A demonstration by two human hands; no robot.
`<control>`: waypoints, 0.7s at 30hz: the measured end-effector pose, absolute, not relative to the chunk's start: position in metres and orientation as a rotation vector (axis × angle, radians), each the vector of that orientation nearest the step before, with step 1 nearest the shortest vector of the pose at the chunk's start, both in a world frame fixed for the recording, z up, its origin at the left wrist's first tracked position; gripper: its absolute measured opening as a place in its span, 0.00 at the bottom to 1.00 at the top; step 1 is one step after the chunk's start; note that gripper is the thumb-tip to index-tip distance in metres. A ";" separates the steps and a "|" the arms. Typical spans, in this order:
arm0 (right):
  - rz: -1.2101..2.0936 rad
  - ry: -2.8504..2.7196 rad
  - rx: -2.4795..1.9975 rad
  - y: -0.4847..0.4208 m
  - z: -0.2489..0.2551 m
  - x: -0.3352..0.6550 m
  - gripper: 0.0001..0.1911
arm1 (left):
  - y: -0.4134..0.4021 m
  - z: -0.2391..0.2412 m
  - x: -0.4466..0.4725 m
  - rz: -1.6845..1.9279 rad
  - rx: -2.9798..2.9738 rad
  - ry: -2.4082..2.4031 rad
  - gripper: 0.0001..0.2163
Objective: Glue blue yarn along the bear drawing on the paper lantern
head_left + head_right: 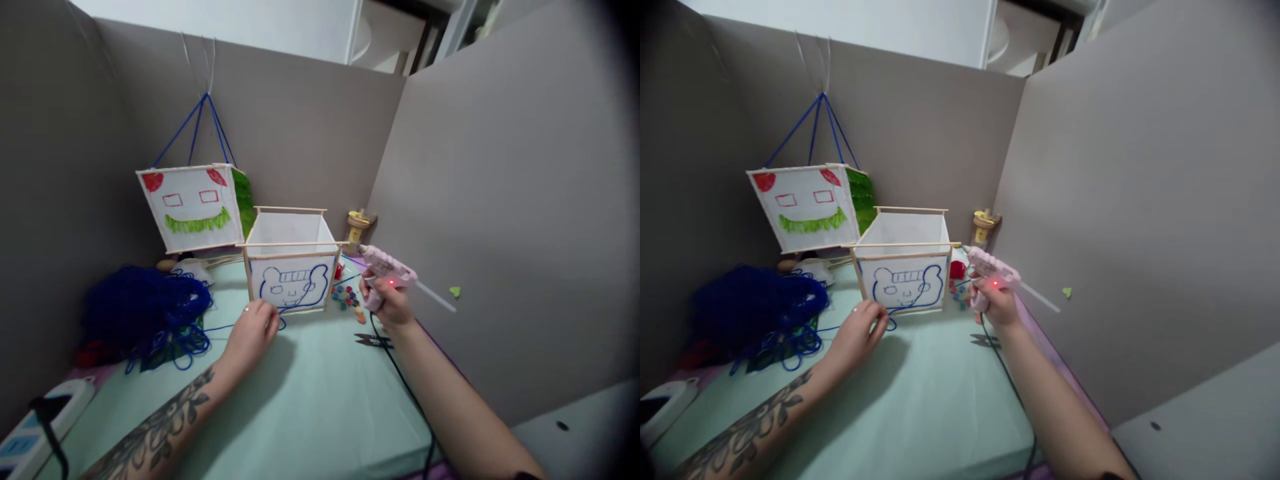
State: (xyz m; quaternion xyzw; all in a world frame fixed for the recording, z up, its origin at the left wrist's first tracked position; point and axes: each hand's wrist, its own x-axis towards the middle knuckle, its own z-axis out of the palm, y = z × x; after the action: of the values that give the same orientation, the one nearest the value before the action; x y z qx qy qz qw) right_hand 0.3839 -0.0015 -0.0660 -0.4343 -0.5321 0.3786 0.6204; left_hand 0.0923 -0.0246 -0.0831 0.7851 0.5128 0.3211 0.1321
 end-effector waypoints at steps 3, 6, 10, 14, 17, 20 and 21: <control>0.725 -1.112 -0.953 0.000 -0.070 0.372 0.23 | -0.027 -0.074 0.089 1.380 1.913 1.178 0.08; 0.767 -1.094 -0.933 -0.007 -0.073 0.366 0.22 | -0.028 -0.059 0.091 1.576 1.363 0.953 0.13; 0.785 -1.069 -0.903 -0.013 -0.082 0.365 0.20 | -0.026 -0.029 0.084 1.432 1.099 0.775 0.18; 0.791 -1.118 -0.968 -0.013 -0.092 0.367 0.19 | -0.023 -0.017 0.069 1.283 1.284 0.925 0.18; 0.722 -1.392 -1.129 -0.016 -0.089 0.383 0.18 | -0.018 -0.029 0.063 1.301 1.409 1.046 0.18; 0.647 -1.840 -1.281 -0.022 -0.083 0.408 0.11 | -0.018 -0.050 0.066 1.332 1.328 0.857 0.21; 0.612 -1.920 -1.324 -0.023 -0.081 0.414 0.09 | -0.019 -0.057 0.068 1.329 1.282 0.789 0.23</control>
State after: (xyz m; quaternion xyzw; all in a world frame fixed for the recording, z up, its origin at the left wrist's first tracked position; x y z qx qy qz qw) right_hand 0.4141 -0.0233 -0.0812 -0.5129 -0.7438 0.2369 0.3570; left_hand 0.0683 -0.0188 -0.0568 0.5385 0.3314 0.5584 0.5370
